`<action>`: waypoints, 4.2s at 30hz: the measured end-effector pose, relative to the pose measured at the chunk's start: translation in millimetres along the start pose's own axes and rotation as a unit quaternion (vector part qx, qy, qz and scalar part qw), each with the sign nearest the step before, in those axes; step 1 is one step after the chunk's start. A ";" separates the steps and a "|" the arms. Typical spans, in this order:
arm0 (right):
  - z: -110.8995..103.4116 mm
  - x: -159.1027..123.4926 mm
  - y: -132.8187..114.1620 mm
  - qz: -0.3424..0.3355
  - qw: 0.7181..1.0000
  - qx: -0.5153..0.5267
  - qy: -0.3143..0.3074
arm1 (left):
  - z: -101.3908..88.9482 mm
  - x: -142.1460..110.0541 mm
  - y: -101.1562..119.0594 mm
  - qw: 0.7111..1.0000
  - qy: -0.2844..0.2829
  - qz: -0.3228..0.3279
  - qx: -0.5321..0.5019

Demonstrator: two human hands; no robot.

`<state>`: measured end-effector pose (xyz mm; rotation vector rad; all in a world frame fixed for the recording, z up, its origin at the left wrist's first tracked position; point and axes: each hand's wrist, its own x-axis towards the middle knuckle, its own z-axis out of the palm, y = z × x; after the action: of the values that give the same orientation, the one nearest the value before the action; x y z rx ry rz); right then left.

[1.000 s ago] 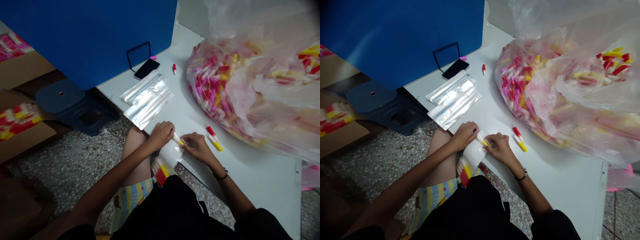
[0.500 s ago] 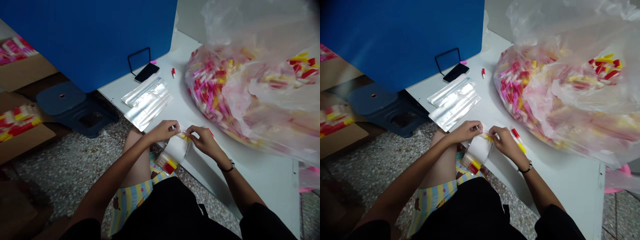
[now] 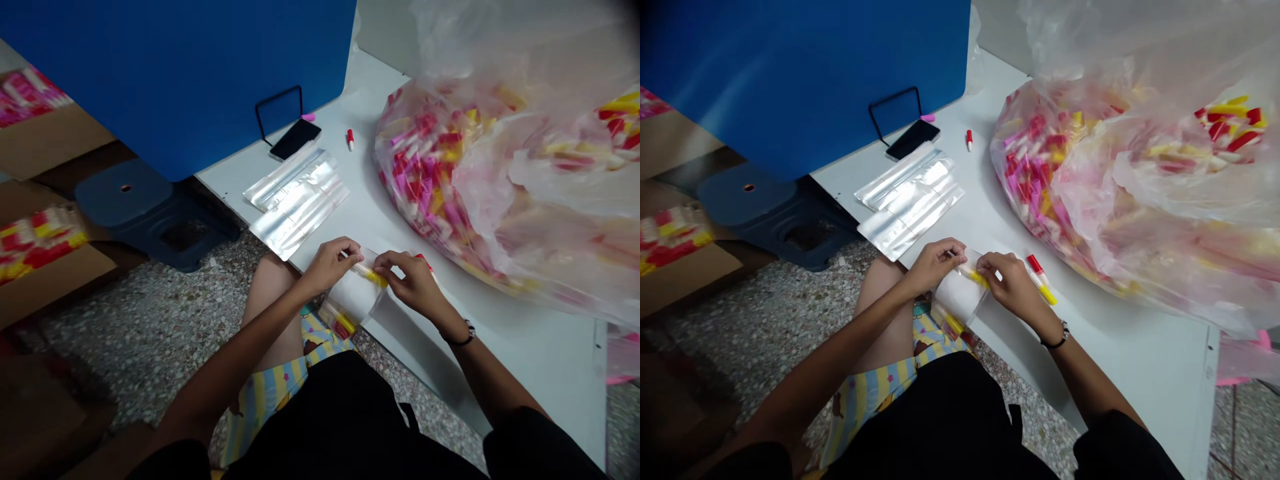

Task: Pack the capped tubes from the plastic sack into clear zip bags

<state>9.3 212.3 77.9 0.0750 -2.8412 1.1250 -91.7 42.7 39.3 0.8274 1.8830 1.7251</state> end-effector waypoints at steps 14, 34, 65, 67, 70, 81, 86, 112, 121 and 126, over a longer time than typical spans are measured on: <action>26.2 8.8 14.5 0.228 0.917 0.314 -0.089 | 8.5 8.6 -6.6 0.981 0.000 -0.175 0.083; 21.9 -2.0 -16.7 0.165 0.968 -0.001 -0.192 | 31.9 -16.1 -18.7 0.989 0.105 -0.102 -0.011; 13.2 -55.2 49.0 0.265 0.915 0.299 0.061 | 57.0 -0.5 -13.3 0.838 -0.077 0.114 0.529; 14.0 -56.2 47.7 0.259 0.921 0.288 0.033 | 58.9 -1.0 -15.7 0.838 -0.077 0.115 0.529; 15.3 -59.3 44.7 0.242 0.936 0.255 0.016 | 59.6 -0.8 -17.6 0.838 -0.080 0.112 0.529; 22.9 -64.8 39.3 0.208 0.927 0.309 0.028 | 54.6 0.9 -9.0 0.844 -0.115 0.099 0.515; 23.6 -64.1 34.3 0.190 0.932 0.307 0.026 | 50.2 4.7 -5.9 0.842 -0.133 0.101 0.513; -11.4 -78.8 42.0 0.223 0.953 0.079 0.191 | 62.4 -6.5 1.8 0.858 -0.116 0.084 0.494; 14.2 -52.3 54.0 0.231 0.938 0.159 0.204 | 63.8 -4.5 -11.3 0.885 -0.101 0.077 0.449; -4.3 -66.4 50.1 0.271 0.933 0.140 0.190 | 63.5 -6.0 -13.8 0.888 -0.092 0.086 0.443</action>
<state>71.8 252.7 40.5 -0.8591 -2.3872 1.4342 -45.7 83.7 18.0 1.4469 2.5076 0.7348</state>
